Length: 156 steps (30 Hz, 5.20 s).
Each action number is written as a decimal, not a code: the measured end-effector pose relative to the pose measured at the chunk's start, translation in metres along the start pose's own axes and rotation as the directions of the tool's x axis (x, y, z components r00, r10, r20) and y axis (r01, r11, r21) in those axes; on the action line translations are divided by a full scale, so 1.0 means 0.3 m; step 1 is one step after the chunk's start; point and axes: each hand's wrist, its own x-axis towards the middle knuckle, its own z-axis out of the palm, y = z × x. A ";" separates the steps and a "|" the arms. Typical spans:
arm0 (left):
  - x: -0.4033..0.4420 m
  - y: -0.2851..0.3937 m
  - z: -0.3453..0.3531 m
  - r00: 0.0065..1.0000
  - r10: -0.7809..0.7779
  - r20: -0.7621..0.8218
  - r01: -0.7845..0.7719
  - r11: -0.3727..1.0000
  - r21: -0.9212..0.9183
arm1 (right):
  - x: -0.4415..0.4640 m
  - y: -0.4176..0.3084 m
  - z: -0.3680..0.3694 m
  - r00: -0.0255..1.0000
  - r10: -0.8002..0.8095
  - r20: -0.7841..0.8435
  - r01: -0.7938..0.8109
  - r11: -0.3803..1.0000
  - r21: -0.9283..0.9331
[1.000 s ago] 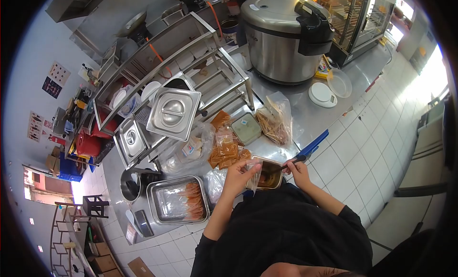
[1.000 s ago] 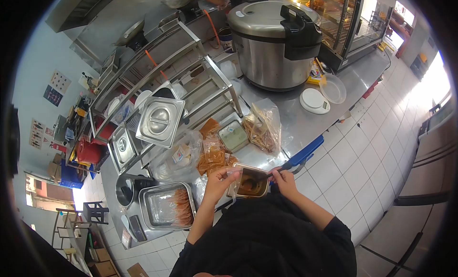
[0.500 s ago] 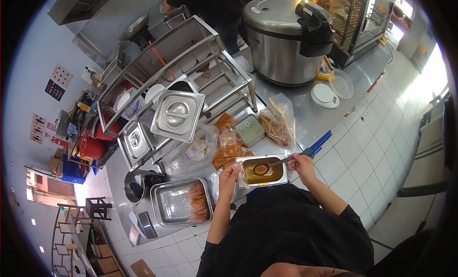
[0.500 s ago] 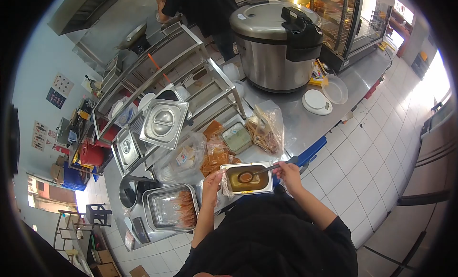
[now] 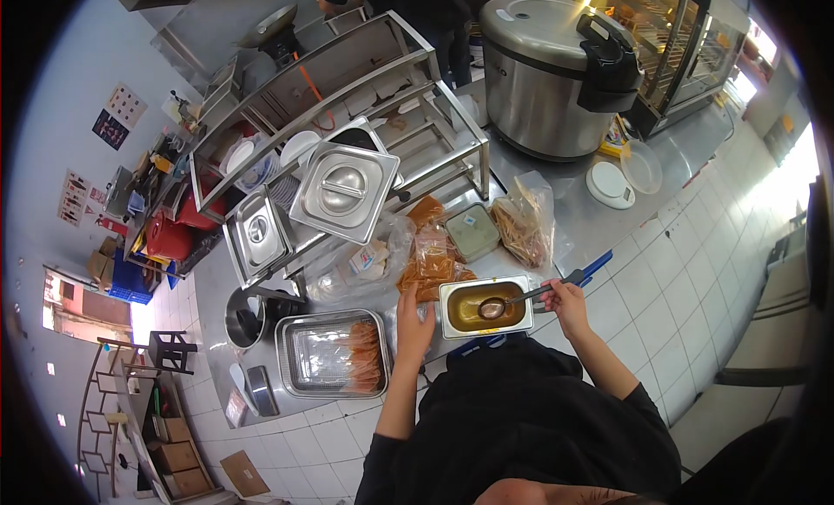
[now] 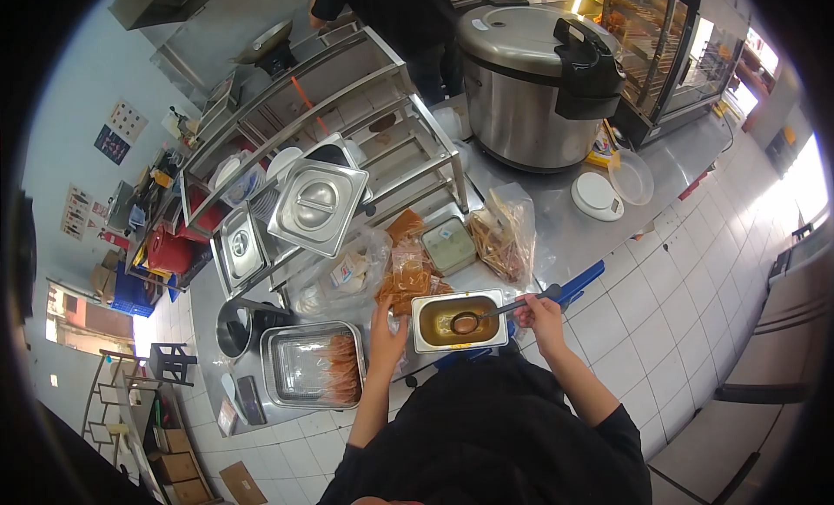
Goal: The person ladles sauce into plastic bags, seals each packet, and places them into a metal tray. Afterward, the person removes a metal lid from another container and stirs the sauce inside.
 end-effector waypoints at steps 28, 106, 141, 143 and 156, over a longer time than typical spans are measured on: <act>0.230 0.087 0.061 0.964 -0.154 -0.216 -0.068 0.645 -0.761 | -0.050 -0.107 0.283 0.587 -0.782 0.210 0.769 0.457 -0.446; -0.327 0.246 -0.075 0.969 0.143 0.202 0.043 0.705 -0.708 | -0.306 -0.109 0.464 0.809 0.015 0.587 0.241 0.904 -0.354; -0.163 -0.125 0.136 0.992 -0.012 -0.129 -0.089 0.664 -0.743 | -0.065 -0.092 0.142 0.502 -0.389 0.772 0.861 0.133 -0.492; -0.169 -0.103 0.132 0.998 -0.066 0.005 0.056 0.809 -0.586 | -0.073 -0.115 0.158 0.390 -0.331 0.859 0.920 0.091 -0.382; -0.116 -0.050 0.094 0.970 -0.155 0.186 0.242 0.631 -0.737 | -0.023 -0.136 0.180 0.674 -0.062 0.736 0.653 0.517 -0.554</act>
